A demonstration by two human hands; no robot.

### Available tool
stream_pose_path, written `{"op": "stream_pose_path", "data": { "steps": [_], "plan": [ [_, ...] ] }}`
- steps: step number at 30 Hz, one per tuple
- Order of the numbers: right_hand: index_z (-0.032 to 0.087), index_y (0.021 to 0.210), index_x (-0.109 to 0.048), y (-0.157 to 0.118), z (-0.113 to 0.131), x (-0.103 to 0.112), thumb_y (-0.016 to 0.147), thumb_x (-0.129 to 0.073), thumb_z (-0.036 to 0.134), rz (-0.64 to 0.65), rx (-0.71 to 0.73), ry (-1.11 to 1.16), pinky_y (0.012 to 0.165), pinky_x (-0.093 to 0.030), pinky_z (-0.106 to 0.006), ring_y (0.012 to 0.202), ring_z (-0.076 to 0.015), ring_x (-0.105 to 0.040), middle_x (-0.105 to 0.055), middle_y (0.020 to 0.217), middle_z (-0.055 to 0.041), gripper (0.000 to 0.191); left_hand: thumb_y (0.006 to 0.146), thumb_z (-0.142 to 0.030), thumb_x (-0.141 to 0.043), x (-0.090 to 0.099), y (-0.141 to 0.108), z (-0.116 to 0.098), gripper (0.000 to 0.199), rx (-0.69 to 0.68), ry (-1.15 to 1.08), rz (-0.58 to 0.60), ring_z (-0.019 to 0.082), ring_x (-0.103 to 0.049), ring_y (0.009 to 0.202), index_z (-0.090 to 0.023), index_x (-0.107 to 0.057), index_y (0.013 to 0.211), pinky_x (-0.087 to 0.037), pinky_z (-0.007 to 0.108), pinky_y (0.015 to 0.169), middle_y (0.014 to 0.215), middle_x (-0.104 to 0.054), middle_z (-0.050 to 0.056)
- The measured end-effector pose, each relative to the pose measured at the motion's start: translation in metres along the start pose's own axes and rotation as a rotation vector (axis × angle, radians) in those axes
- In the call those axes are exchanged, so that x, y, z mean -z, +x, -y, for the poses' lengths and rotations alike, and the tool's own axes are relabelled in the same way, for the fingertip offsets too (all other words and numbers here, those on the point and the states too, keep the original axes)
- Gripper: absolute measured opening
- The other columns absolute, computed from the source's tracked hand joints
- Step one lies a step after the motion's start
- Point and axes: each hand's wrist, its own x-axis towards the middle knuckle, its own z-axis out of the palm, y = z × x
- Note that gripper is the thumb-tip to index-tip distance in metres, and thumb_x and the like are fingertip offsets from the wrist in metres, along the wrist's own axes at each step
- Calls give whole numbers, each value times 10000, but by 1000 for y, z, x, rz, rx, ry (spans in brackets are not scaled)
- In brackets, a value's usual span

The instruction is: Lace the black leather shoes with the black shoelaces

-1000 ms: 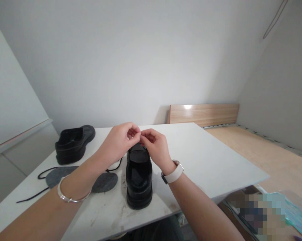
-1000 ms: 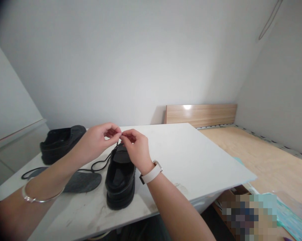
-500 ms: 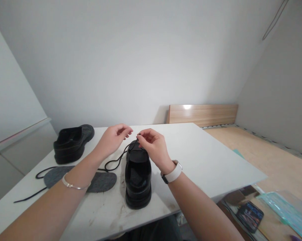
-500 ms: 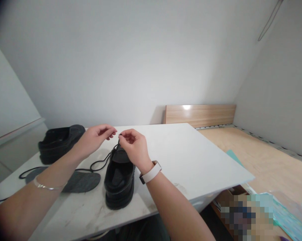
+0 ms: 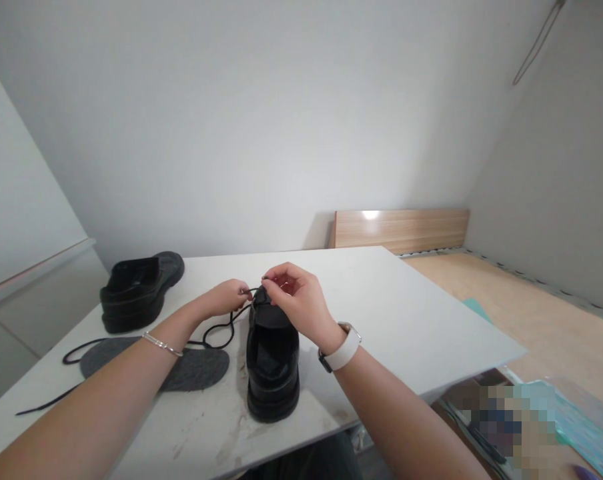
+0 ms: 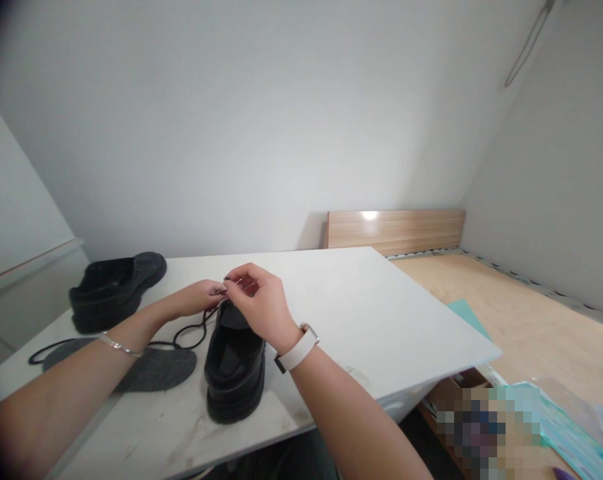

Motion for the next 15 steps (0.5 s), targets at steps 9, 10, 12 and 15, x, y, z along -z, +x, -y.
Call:
{"op": "stream_pose_path", "data": {
  "steps": [9,10,12,15],
  "plan": [
    [191,850,-632,31,65,8,851,-665,246,-118,360,-43,660,-509,-250,693,-114,-595,-652,781,1,64,707,-335,-603,41,-19,-51,262,-119,-303,-22,167,-572,630,-162,-699,880,-453,279,636,628,-613,-16],
    [195,855,-625,37,77,9,860,-664,242,-130,422,-35,658,-513,-244,693,-109,-597,-649,784,4,62,691,-324,-628,36,-19,-53,254,-128,-330,2,172,-584,638,-159,-701,870,-461,286,637,648,-635,-5],
    [204,879,-609,48,100,9,889,-655,266,-160,531,-31,655,-520,-231,704,-102,-606,-648,809,8,77,663,-320,-674,20,-16,-51,253,-143,-383,50,189,-615,662,-150,-703,847,-481,301,643,693,-680,25],
    [214,924,-591,65,129,10,943,-601,331,-260,663,-75,675,-524,-228,757,-107,-633,-636,861,4,119,707,-403,-694,-8,-9,-41,286,-169,-451,41,203,-644,692,-149,-702,839,-498,321,680,714,-705,46]
  ]
}}
